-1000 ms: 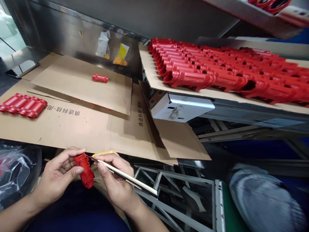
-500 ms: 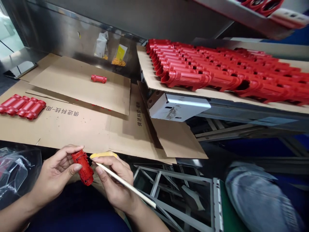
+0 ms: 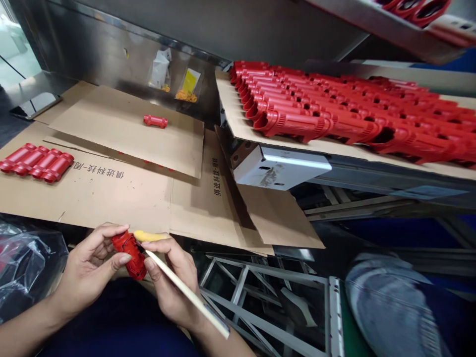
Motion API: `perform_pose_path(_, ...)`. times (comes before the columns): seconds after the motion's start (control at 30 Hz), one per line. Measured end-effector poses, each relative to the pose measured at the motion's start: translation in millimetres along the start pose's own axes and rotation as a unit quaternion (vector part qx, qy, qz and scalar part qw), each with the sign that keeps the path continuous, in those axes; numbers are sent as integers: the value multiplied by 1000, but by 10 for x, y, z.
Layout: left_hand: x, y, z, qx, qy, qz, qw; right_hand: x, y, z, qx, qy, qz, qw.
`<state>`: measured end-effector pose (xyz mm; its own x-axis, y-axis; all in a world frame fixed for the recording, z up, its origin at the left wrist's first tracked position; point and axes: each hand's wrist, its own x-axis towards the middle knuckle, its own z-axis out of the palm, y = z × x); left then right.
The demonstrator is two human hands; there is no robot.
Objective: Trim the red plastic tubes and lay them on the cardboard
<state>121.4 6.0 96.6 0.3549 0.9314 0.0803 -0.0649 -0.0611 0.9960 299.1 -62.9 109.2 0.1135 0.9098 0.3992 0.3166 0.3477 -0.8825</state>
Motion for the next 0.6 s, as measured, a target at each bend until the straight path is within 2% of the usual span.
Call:
perform_pose_path(0.1,-1,-8,20,-7,21,-7,1000,-19,48,61,-59,4,-109,992)
perform_pose_path(0.13,-1,-21,14,-15,25,-21,999,-29,61,73,-67,12,-127,990)
perform_pose_path(0.17,-1,-41,0,-23,26,-38,999,-40,71,77,-56,21,-117,991)
perform_pose_path(0.27,1,-123,-66,-50,15,-88,995,-67,106,45,92,46,35,994)
perform_pose_path(0.33,6,-170,-103,-83,-3,-120,989,-71,145,4,228,41,130,964)
perform_pose_path(0.43,22,-166,-95,-160,-19,-157,974,-51,213,-43,390,19,168,905)
perform_pose_path(0.6,16,-31,10,-230,14,-230,946,-17,268,-61,512,-17,201,835)
